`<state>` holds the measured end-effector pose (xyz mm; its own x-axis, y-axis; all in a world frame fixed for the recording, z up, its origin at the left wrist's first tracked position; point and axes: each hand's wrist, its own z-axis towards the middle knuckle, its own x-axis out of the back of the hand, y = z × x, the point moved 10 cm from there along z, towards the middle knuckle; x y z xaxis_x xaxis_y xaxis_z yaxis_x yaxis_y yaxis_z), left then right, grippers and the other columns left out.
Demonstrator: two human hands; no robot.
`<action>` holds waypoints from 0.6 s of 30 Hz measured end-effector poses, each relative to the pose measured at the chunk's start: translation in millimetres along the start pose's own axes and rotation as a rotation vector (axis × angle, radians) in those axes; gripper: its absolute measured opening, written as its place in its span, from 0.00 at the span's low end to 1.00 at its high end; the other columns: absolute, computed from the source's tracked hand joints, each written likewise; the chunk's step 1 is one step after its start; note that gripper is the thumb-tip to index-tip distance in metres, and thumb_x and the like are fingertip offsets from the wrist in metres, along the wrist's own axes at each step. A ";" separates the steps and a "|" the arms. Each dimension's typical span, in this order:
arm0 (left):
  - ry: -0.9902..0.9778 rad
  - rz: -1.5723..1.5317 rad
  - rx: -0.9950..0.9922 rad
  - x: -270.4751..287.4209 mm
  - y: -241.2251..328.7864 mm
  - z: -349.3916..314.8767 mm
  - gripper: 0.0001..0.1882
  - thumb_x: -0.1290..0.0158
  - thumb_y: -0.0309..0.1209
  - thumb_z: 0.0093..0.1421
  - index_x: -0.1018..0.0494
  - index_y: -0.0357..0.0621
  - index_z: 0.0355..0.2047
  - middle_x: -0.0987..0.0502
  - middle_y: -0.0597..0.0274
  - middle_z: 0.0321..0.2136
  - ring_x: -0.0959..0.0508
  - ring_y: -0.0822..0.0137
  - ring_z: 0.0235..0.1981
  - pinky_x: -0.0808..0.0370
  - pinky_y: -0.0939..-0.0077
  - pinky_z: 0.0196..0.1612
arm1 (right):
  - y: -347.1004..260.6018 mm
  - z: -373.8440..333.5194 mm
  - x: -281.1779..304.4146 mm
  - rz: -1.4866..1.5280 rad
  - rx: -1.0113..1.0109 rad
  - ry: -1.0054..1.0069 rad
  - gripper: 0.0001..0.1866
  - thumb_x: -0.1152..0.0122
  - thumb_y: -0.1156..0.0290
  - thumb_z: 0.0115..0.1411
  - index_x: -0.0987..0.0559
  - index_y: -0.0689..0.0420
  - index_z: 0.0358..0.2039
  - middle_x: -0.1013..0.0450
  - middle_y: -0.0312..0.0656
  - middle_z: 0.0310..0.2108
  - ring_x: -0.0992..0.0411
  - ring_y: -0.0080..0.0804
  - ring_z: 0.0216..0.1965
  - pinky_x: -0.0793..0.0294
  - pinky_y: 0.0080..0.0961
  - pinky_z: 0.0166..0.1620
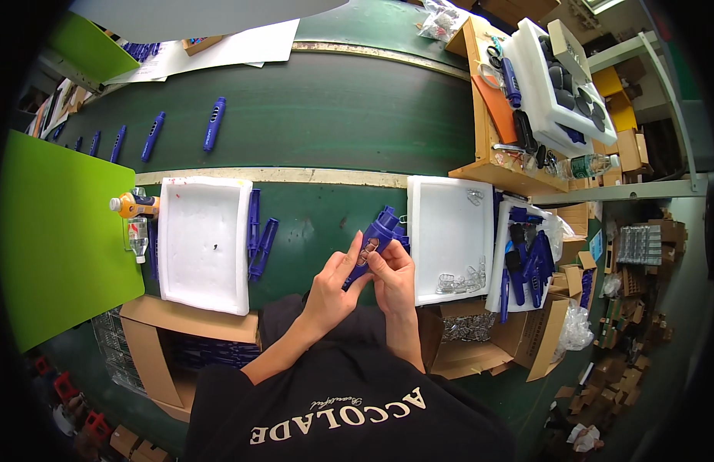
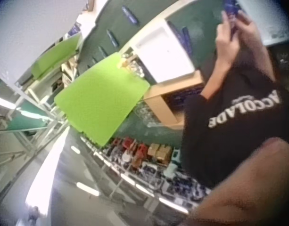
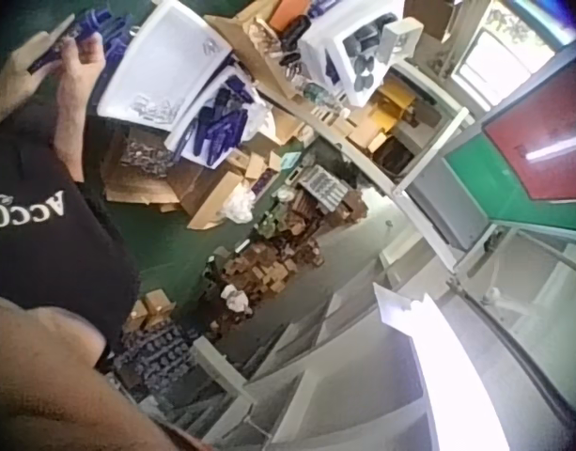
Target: Manually assemble blue electronic casing components by inserting small silver metallic pins into pre-drilled holes in the plastic housing.
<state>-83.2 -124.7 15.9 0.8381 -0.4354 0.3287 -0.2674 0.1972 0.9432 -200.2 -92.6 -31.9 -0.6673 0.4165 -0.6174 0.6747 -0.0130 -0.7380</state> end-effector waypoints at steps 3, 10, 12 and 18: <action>-0.013 -0.040 -0.005 -2.1 2.0 -3.2 0.42 0.38 0.19 0.55 0.41 0.45 0.69 0.24 0.52 0.38 0.23 0.59 0.35 0.25 0.69 0.41 | -1.6 -1.3 0.8 0.002 0.001 -0.019 0.13 0.35 0.80 0.61 0.23 0.66 0.46 0.21 0.42 0.39 0.22 0.29 0.38 0.22 0.25 0.46; -0.079 -0.292 0.075 -6.5 -6.7 -4.3 0.40 0.40 0.19 0.57 0.42 0.46 0.70 0.23 0.58 0.41 0.26 0.75 0.26 0.27 0.79 0.29 | 4.8 -4.5 4.8 0.009 0.019 -0.033 0.15 0.33 0.79 0.60 0.22 0.66 0.47 0.21 0.43 0.38 0.21 0.30 0.37 0.21 0.26 0.45; -0.110 -0.382 0.144 -12.0 -11.3 -3.6 0.39 0.41 0.19 0.58 0.42 0.46 0.70 0.23 0.61 0.41 0.28 0.79 0.23 0.30 0.83 0.24 | 4.4 -4.8 8.0 0.022 0.024 -0.018 0.15 0.34 0.79 0.60 0.22 0.66 0.47 0.21 0.43 0.38 0.21 0.30 0.37 0.21 0.26 0.45; -0.060 -0.447 0.204 -7.2 -22.4 -1.8 0.36 0.42 0.20 0.61 0.41 0.41 0.68 0.23 0.63 0.40 0.28 0.82 0.21 0.31 0.85 0.22 | 5.3 -2.0 2.8 -0.148 -0.028 0.060 0.13 0.37 0.79 0.63 0.23 0.65 0.48 0.21 0.42 0.38 0.22 0.27 0.38 0.22 0.24 0.45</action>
<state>-82.4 -124.4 -7.7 0.8648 -0.4890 -0.1141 0.0197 -0.1941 0.9808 -197.9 -89.7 -37.0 -0.7409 0.4652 -0.4845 0.5792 0.0774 -0.8115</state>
